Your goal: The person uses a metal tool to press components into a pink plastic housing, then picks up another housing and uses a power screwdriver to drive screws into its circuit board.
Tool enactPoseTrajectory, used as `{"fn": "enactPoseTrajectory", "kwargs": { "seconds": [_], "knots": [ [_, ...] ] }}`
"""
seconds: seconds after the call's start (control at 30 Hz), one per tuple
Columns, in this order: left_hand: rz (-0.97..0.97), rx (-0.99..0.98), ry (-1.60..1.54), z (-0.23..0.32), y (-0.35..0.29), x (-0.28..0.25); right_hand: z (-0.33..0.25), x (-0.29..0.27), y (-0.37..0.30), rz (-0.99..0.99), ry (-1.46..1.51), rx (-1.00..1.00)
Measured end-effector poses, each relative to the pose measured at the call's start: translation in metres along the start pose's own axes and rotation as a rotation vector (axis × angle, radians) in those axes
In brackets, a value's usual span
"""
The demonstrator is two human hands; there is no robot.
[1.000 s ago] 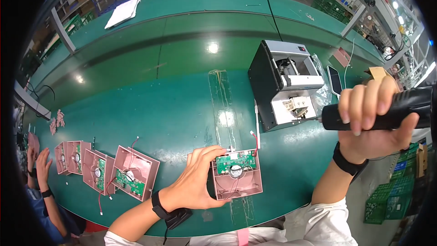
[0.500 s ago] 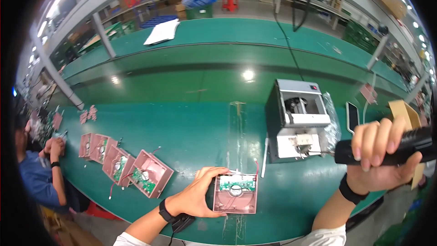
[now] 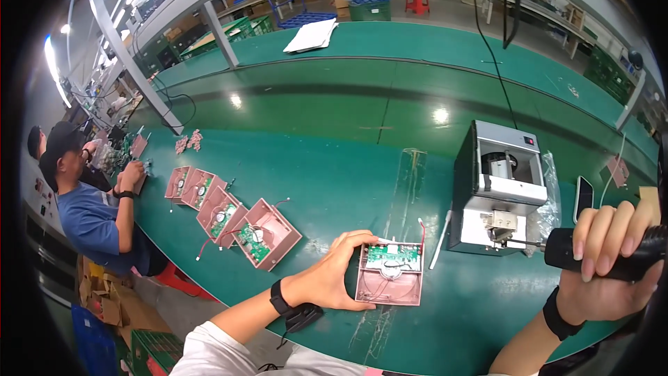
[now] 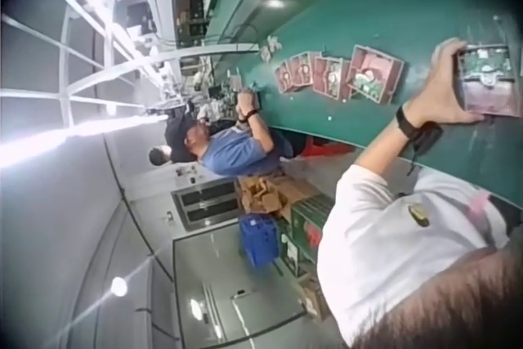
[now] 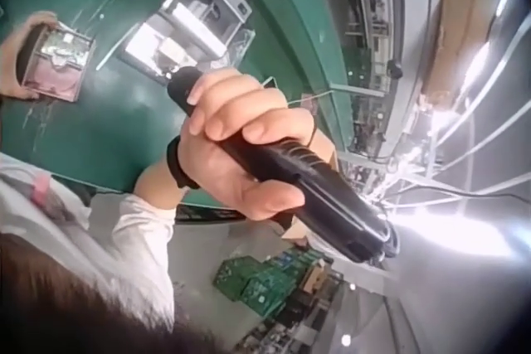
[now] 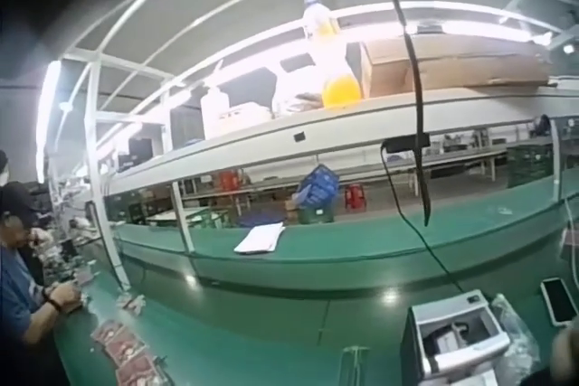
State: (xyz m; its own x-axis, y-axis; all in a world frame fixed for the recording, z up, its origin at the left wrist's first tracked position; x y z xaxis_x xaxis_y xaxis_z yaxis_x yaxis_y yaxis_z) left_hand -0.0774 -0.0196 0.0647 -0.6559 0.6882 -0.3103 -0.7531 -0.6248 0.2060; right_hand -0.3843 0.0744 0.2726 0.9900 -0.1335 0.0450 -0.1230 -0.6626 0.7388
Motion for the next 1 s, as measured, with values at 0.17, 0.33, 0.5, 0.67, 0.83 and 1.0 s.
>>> {"fn": "enactPoseTrajectory", "kwargs": {
  "seconds": [0.17,0.33,0.5,0.67,0.83,1.0],
  "knots": [
    [0.500,-0.087,0.545,0.005,0.008,-0.034,0.013,-0.001,-0.013,0.120,0.001,0.022],
    [0.317,-0.056,-0.347,0.104,0.010,-0.022,-0.001,-0.005,-0.008,0.225,-0.104,0.018],
    [0.072,-0.027,-0.665,0.100,-0.028,0.000,-0.035,-0.024,-0.037,0.123,-0.260,0.037],
    [-0.055,-0.115,-0.811,0.075,-0.031,0.027,-0.071,-0.033,-0.049,-0.083,-0.244,-0.049],
    [-0.186,-0.114,-0.883,0.069,-0.019,0.056,-0.129,-0.050,-0.077,0.272,-0.424,-0.075],
    [-0.336,-0.110,-0.941,0.071,-0.010,0.090,-0.157,-0.043,-0.093,0.337,-0.421,-0.146]
  ]
}}
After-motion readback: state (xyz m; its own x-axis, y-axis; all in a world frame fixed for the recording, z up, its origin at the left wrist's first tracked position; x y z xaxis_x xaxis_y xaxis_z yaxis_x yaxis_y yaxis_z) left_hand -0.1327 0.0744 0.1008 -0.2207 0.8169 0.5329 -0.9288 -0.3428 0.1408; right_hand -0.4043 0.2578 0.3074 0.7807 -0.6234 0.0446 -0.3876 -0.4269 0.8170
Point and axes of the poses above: each hand's wrist, its own y-axis towards the middle knuckle, its own x-axis out of the palm, z = x × y, the point moved 6 cm from there along y, towards the middle knuckle, and after that the axes turned 14 degrees about -y, right-handed, at the moved point
